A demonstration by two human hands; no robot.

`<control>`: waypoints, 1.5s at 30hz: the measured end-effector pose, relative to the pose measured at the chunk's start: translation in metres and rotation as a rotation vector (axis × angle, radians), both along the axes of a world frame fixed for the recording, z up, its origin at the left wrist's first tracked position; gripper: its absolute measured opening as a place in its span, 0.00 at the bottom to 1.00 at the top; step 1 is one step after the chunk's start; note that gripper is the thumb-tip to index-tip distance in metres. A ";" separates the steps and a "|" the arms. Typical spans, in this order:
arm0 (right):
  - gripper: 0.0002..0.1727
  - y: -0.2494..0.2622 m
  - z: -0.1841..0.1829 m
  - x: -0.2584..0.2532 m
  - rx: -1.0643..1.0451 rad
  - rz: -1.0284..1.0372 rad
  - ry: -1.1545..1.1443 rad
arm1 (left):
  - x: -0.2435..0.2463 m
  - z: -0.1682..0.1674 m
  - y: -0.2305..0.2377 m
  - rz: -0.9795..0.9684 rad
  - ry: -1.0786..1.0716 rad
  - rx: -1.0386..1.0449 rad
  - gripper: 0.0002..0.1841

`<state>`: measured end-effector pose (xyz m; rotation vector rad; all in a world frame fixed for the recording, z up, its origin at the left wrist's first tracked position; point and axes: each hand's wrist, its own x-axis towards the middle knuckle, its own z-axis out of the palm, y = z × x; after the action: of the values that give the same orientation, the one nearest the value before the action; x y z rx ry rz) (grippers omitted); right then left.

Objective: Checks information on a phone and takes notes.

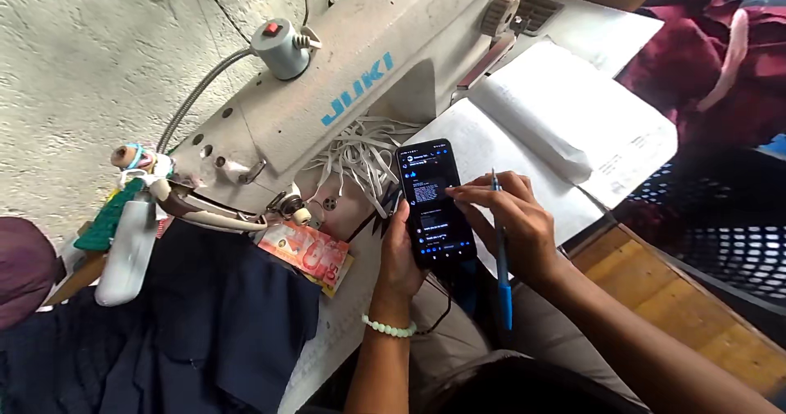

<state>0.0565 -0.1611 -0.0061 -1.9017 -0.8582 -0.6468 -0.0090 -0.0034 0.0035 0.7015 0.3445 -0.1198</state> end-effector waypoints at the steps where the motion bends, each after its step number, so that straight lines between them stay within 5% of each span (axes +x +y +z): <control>1: 0.06 0.001 0.000 0.003 0.038 -0.018 0.022 | 0.000 0.001 0.000 0.000 0.001 0.012 0.29; 10: 0.05 0.020 0.000 0.014 0.116 -0.028 0.097 | -0.001 -0.005 0.002 -0.002 -0.056 -0.143 0.25; 27: 0.04 0.027 -0.004 0.011 0.094 -0.045 0.071 | -0.003 -0.005 0.002 0.004 -0.082 -0.133 0.23; 36: 0.11 0.009 -0.006 0.011 -0.029 -0.028 0.044 | -0.004 -0.005 0.003 0.007 -0.078 -0.127 0.21; 45: 0.10 0.006 0.001 0.003 -0.043 0.081 -0.026 | -0.002 0.004 -0.002 0.033 -0.022 -0.044 0.27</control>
<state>0.0598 -0.1554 -0.0053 -1.8895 -0.9679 -0.6098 -0.0113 -0.0054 0.0074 0.6528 0.3318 -0.0881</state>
